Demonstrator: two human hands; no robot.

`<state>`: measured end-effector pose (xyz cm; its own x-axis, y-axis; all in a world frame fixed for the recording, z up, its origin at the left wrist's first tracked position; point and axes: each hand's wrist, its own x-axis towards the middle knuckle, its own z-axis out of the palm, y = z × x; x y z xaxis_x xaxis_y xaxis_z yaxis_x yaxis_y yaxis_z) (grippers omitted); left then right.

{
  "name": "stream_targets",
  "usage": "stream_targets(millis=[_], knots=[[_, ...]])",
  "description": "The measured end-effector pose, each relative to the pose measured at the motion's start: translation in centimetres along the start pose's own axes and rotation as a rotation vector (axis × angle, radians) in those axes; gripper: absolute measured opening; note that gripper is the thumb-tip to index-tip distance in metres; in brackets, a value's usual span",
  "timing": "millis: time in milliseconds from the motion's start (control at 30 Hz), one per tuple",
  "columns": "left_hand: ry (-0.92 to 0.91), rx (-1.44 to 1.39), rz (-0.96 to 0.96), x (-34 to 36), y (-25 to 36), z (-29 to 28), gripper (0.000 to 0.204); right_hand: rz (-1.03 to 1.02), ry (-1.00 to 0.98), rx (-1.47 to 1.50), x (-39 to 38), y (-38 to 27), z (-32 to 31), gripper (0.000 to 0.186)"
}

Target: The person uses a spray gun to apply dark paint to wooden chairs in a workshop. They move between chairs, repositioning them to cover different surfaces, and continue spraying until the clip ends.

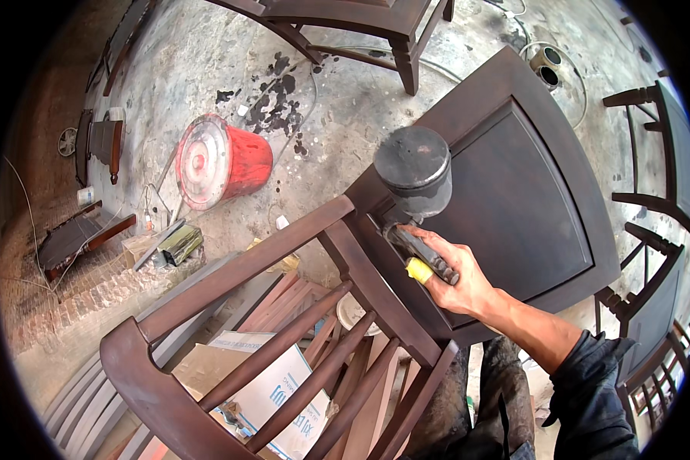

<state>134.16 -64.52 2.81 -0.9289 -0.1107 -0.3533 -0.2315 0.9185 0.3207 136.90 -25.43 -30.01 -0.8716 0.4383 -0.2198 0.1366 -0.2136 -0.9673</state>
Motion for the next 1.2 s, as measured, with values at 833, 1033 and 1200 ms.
stream_targets(millis=[833, 1033, 1200], knots=[[-0.053, -0.117, -0.039, -0.4, -8.7, -3.9, 0.049, -0.025, 0.009, -0.004, -0.2, 0.4, -0.2, 0.041], [0.006, 0.029, -0.002, -0.5, 1.7, -0.2, 0.050, -0.140, 0.039, -0.061, -2.2, 1.5, -0.7, 0.041], [-0.004, -0.102, -0.081, -0.1, -4.7, -2.1, 0.050, -0.092, 0.022, -0.042, -1.3, 0.6, -0.8, 0.043]])
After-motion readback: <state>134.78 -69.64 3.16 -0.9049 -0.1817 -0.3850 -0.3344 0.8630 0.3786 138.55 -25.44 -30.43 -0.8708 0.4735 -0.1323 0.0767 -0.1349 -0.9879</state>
